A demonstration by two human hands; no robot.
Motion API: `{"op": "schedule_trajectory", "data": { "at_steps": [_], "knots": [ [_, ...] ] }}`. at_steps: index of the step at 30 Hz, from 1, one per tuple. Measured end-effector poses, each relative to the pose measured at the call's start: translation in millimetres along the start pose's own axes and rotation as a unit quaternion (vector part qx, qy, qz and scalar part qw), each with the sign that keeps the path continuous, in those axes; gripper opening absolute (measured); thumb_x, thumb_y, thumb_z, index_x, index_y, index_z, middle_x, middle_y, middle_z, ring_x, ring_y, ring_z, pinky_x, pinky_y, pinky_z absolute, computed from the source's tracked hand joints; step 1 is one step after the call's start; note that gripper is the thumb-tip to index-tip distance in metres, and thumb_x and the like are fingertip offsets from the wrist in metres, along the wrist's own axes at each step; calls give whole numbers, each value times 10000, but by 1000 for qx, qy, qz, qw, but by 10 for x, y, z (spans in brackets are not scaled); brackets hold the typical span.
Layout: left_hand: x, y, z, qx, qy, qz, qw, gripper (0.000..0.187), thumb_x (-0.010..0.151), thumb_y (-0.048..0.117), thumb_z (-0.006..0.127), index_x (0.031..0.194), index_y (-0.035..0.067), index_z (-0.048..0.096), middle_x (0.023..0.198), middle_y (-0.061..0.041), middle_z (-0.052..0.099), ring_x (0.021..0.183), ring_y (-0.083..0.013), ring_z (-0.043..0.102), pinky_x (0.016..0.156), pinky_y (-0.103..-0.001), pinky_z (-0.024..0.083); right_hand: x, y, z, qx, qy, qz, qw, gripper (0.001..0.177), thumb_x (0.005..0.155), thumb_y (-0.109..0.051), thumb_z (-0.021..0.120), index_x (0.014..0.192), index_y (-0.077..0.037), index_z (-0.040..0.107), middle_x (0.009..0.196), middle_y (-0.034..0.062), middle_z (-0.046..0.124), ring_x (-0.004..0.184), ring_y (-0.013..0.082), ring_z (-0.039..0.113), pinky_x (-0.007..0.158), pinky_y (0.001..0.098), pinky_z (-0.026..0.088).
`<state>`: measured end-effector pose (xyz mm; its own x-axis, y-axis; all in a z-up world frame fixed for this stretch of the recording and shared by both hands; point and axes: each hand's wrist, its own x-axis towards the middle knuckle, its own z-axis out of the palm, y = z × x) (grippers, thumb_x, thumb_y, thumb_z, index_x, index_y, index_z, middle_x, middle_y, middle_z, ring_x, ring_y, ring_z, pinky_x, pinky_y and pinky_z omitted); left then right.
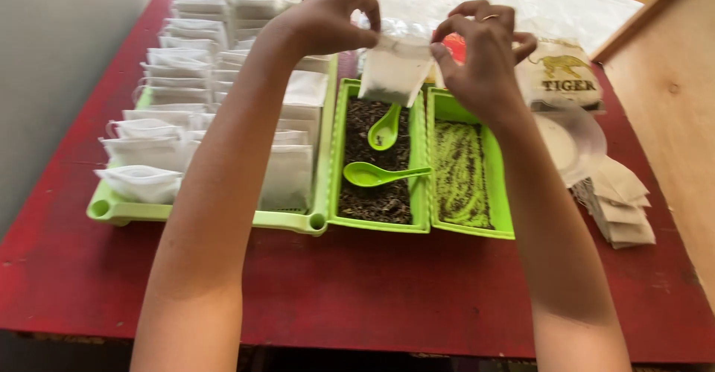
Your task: The person fills white tea bags with loose tea leaves using a green plastic spoon. They scoop the leaves from a green tray, pour them into the open bag, and then place the filled bag onto a tray of completed items. The process is repeated continuously throughout the video.
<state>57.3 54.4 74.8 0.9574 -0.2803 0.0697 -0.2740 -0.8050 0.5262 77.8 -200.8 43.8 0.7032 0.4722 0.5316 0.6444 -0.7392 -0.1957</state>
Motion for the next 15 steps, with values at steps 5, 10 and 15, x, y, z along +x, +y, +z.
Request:
{"op": "schedule_trajectory", "data": {
  "at_steps": [5,10,15],
  "knots": [
    [-304,-615,-99,60,73,-28,995,40,892,224,723,929,237,731,1064,-16,617,1162,-261,405,928,-478,198,306,-470,607,4,23,-11,1000,79,885,-218,767,957,-219,734,1151,14,623,1123,275,461,799,478,209],
    [-407,-1138,-56,96,277,59,954,121,822,143,805,825,214,707,1133,-3,659,1068,-256,511,796,-445,227,497,-734,913,7,129,-88,988,144,880,-122,768,943,-211,674,1116,5,577,1067,255,458,765,431,233],
    [-520,-1367,-51,149,369,79,914,145,851,135,805,836,206,679,830,26,692,852,-266,640,918,-499,236,572,-928,1091,-14,222,-144,964,228,815,-15,744,916,-201,659,1139,-5,580,1132,234,473,804,419,247]
  ]
}}
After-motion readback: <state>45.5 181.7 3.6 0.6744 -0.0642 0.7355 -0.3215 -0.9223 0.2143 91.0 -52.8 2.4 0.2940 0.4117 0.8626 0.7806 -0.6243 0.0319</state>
